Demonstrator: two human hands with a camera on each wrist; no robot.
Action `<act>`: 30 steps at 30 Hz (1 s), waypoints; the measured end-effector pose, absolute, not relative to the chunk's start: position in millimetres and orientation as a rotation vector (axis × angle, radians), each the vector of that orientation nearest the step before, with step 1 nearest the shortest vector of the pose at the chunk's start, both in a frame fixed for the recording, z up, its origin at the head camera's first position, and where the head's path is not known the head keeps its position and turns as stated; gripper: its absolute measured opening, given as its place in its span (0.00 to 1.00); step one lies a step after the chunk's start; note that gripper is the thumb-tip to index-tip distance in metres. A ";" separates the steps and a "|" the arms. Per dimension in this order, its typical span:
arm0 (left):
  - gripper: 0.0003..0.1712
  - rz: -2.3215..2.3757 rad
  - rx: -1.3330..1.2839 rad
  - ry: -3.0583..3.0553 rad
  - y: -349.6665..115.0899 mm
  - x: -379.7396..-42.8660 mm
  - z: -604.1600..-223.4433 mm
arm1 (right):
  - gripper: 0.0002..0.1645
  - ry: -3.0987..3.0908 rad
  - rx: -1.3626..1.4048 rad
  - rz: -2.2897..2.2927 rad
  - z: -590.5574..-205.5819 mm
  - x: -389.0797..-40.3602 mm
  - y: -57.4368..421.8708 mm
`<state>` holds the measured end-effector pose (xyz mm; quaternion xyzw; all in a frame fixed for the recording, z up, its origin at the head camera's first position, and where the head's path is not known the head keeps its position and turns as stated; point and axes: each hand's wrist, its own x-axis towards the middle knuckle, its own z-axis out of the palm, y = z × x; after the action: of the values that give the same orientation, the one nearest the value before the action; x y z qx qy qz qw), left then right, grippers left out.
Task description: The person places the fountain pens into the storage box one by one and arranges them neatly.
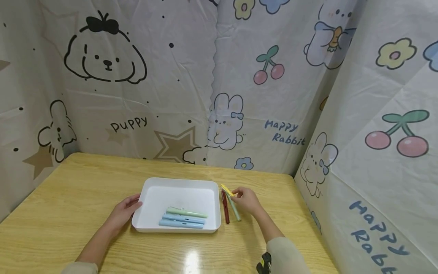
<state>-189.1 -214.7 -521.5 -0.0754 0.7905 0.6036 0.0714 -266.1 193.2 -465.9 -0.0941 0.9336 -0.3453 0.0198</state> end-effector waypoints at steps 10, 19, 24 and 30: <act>0.35 1.809 -0.237 2.386 -214.4 -189.4 -521.6 | 0.11 2.848 -0.347 -1.071 -463.3 -267.7 177.2; 0.35 1.819 -0.236 2.371 -213.6 -188.3 -519.4 | 0.11 2.830 -0.404 -1.042 -461.3 -266.4 164.2; 0.35 1.825 -0.249 2.367 -214.1 -189.2 -520.5 | 0.12 2.812 -0.461 -1.032 -459.2 -267.4 156.6; 0.34 1.832 -0.246 2.365 -213.5 -188.7 -520.4 | 0.13 2.786 -0.481 -0.991 -454.9 -268.1 145.5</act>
<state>-188.7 -213.5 -520.4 -0.0816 0.7860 0.6088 0.0698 -268.1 145.5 -454.9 -0.1601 0.9275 -0.3299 0.0727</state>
